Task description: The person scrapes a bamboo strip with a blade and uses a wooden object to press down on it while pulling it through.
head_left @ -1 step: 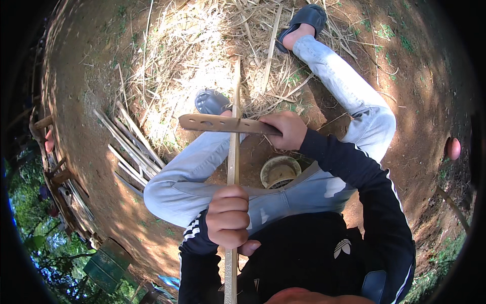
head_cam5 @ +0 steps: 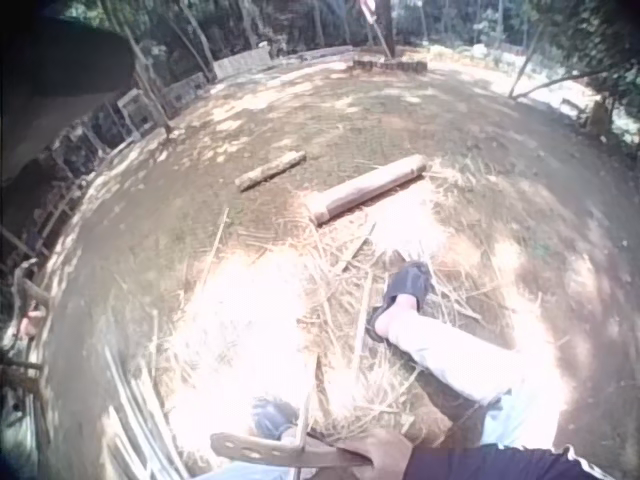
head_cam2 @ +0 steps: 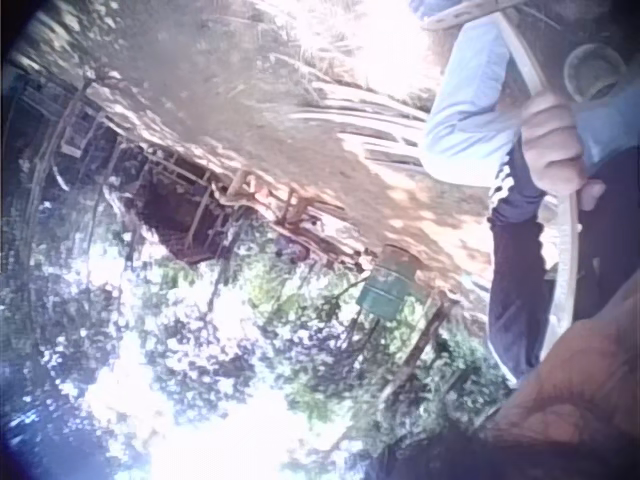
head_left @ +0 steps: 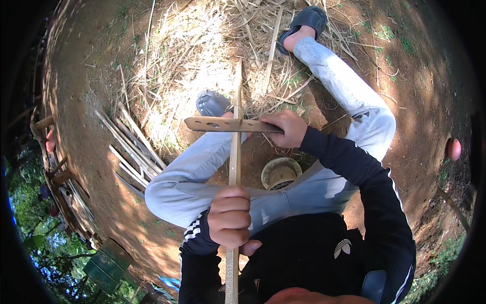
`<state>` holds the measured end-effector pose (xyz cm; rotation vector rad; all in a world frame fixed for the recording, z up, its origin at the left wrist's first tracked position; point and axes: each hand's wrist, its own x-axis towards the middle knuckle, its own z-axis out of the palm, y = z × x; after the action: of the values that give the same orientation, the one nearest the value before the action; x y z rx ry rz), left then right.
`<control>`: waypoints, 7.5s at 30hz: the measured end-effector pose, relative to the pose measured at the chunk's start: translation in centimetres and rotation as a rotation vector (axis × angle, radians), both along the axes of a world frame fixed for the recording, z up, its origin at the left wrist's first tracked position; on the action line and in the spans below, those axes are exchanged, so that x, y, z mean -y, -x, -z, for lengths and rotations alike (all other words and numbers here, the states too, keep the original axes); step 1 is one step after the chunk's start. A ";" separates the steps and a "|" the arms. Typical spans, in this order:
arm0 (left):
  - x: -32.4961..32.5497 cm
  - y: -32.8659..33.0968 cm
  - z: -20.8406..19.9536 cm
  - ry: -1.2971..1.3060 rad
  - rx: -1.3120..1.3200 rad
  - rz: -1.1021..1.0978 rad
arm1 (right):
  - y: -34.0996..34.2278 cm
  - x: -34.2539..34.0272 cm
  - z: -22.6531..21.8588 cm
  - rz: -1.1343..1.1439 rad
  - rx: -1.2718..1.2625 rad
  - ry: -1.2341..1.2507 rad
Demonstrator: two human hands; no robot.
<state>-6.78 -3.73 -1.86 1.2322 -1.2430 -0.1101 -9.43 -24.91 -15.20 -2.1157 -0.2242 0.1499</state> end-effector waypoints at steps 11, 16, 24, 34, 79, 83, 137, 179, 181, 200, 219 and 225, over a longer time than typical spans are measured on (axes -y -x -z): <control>0.4 0.6 0.7 0.080 -0.014 -0.106 | -1.4 1.2 -0.4 -0.015 -0.039 0.108; 0.3 1.0 0.5 0.087 -0.034 -0.155 | 0.7 0.1 -0.6 -0.084 0.215 -0.128; 0.5 1.2 1.1 0.165 -0.035 -0.227 | 0.4 0.5 -0.9 -0.131 0.152 -0.084; 0.8 0.8 0.7 0.157 -0.057 -0.223 | -1.3 0.8 1.1 -0.031 0.158 0.040; -0.6 -0.1 -0.5 0.071 -0.087 -0.071 | -7.6 4.1 11.2 0.265 -0.377 0.480; -1.4 -0.1 1.1 0.210 -0.115 -0.263 | -5.0 0.5 8.1 0.213 -0.332 0.289; -11.8 -3.6 -0.4 0.401 -0.364 -0.614 | -2.7 3.8 12.2 0.493 -0.910 -0.361; -0.2 -2.6 -4.0 -0.436 -0.123 0.737 | 1.5 0.9 2.0 -0.084 -0.176 0.097; -0.3 -2.8 -4.0 -0.385 -0.172 0.720 | 0.8 0.9 1.5 -0.110 -0.145 0.190; 0.0 -2.6 -4.4 -0.417 -0.190 0.702 | -1.5 2.4 1.8 -0.117 -0.263 0.304; -0.5 -2.5 -3.7 -0.301 -0.214 0.652 | -3.0 2.8 7.1 -0.047 -0.370 0.371; -0.8 -2.7 -3.5 -0.285 -0.242 0.608 | -1.5 0.5 5.5 -0.047 -0.019 0.139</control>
<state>-4.10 -2.89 1.60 1.0023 -1.3798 -0.8796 -7.97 -25.40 -20.75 -2.2470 -0.2586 0.2190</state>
